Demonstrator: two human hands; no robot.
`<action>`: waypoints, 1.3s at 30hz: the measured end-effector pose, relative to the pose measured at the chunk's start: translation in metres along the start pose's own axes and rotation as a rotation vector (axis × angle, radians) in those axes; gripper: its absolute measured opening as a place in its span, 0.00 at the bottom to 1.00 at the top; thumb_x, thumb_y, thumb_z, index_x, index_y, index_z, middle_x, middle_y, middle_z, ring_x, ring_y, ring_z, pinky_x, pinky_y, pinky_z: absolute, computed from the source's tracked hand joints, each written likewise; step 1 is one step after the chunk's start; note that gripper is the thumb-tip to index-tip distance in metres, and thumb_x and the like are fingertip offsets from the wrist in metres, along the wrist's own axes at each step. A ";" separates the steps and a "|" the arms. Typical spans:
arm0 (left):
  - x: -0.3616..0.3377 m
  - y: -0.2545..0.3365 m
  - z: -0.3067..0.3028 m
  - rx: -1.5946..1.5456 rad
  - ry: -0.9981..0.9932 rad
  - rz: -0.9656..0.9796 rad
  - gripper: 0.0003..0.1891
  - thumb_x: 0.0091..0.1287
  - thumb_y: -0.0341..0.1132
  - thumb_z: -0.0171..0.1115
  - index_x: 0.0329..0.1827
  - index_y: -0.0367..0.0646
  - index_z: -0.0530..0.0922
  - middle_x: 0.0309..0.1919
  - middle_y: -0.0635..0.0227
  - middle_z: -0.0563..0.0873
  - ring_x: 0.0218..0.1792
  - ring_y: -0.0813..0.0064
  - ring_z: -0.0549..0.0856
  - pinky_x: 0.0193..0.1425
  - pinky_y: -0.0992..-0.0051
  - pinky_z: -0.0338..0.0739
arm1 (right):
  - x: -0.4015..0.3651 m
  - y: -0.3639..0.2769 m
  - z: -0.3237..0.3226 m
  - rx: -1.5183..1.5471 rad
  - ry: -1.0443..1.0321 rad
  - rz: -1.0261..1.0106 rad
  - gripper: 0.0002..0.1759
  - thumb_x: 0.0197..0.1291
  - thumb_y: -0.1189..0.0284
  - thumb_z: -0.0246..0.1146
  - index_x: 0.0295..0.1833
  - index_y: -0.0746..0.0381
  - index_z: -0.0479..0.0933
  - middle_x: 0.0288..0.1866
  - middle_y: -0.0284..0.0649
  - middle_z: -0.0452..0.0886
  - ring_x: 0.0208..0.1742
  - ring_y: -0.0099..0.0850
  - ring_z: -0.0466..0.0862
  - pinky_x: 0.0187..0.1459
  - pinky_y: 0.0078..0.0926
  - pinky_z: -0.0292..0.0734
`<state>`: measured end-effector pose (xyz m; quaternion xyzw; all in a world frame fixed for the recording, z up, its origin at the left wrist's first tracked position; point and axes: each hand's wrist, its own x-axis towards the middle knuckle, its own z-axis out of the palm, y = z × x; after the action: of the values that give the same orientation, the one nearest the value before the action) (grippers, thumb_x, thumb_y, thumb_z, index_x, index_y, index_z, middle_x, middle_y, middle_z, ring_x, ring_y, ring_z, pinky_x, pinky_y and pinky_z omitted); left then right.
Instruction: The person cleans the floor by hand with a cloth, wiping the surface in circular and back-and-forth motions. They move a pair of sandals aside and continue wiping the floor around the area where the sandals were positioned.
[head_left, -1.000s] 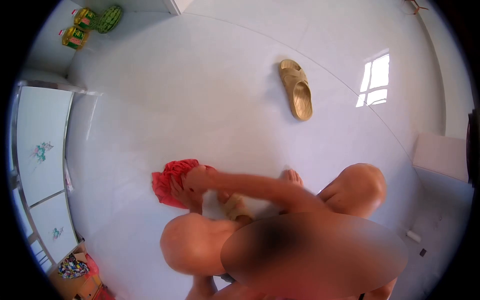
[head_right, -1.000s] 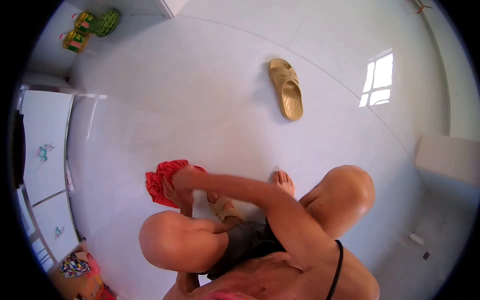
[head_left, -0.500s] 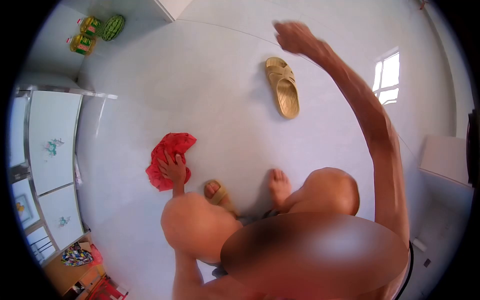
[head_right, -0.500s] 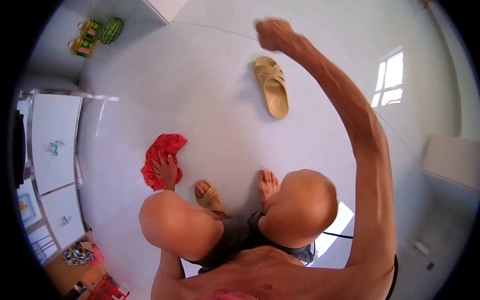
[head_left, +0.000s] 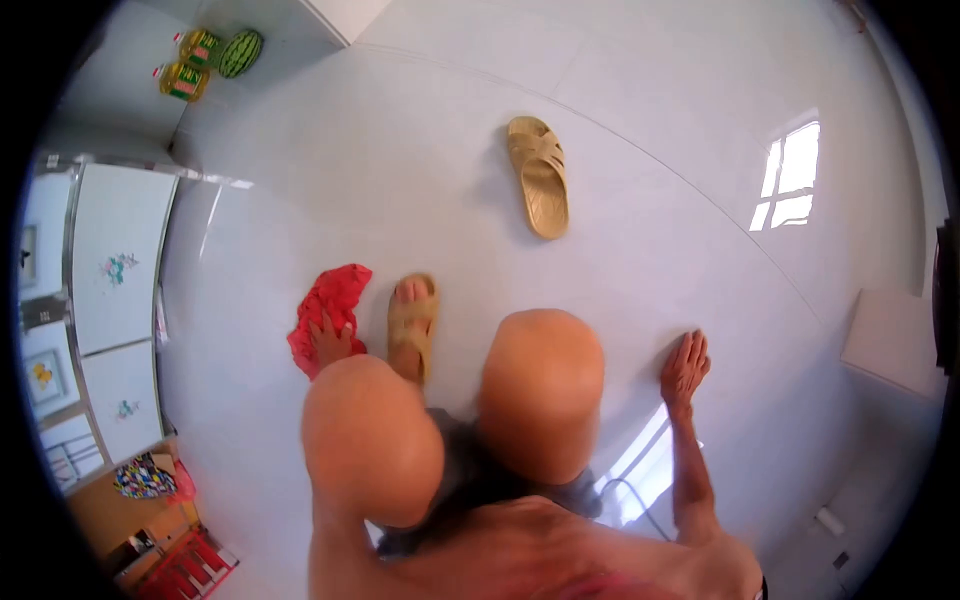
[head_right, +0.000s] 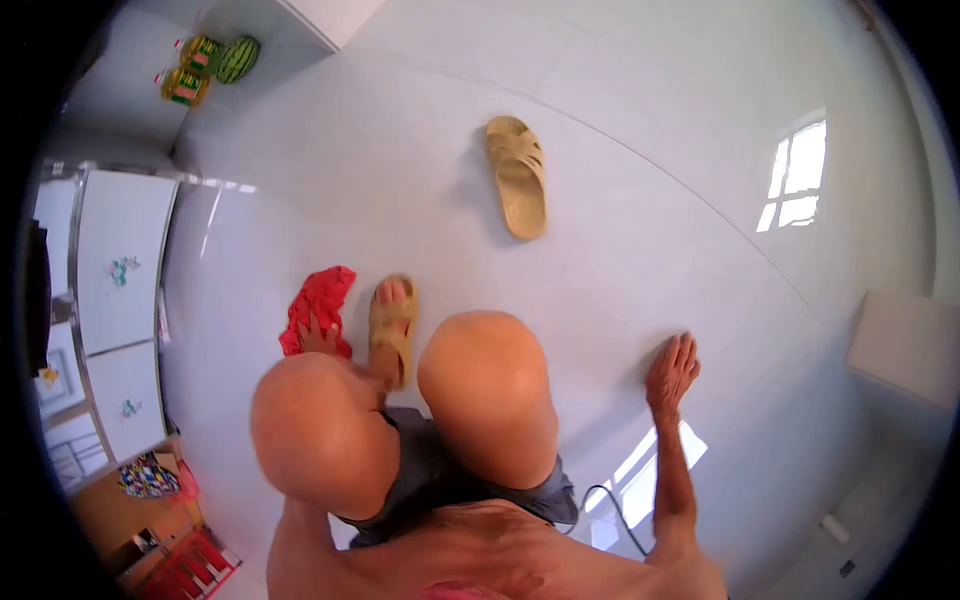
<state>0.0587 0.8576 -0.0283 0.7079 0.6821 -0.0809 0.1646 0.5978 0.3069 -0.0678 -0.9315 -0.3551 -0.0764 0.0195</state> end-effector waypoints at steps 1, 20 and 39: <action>0.005 -0.019 0.015 0.086 0.069 0.157 0.41 0.80 0.52 0.60 0.92 0.51 0.55 0.89 0.40 0.53 0.85 0.33 0.58 0.88 0.47 0.60 | -0.010 -0.001 -0.005 0.027 -0.016 0.040 0.27 0.79 0.71 0.59 0.78 0.68 0.70 0.85 0.60 0.68 0.85 0.57 0.67 0.74 0.63 0.63; -0.042 0.390 0.013 -1.309 -0.176 0.255 0.43 0.79 0.58 0.61 0.91 0.49 0.57 0.89 0.54 0.57 0.85 0.53 0.63 0.87 0.57 0.59 | -0.050 -0.029 -0.004 0.167 0.173 0.222 0.29 0.74 0.81 0.54 0.79 0.66 0.72 0.84 0.51 0.73 0.86 0.50 0.68 0.84 0.54 0.56; -0.043 0.386 -0.016 -1.323 -0.181 0.114 0.39 0.80 0.59 0.57 0.88 0.50 0.62 0.86 0.60 0.63 0.84 0.59 0.65 0.86 0.60 0.59 | -0.045 -0.030 -0.012 0.169 0.183 0.207 0.31 0.72 0.83 0.52 0.80 0.68 0.72 0.84 0.51 0.73 0.86 0.51 0.68 0.85 0.53 0.57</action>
<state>0.4376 0.8168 0.0485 0.4831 0.5330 0.3040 0.6246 0.5436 0.2983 -0.0640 -0.9473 -0.2590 -0.1284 0.1381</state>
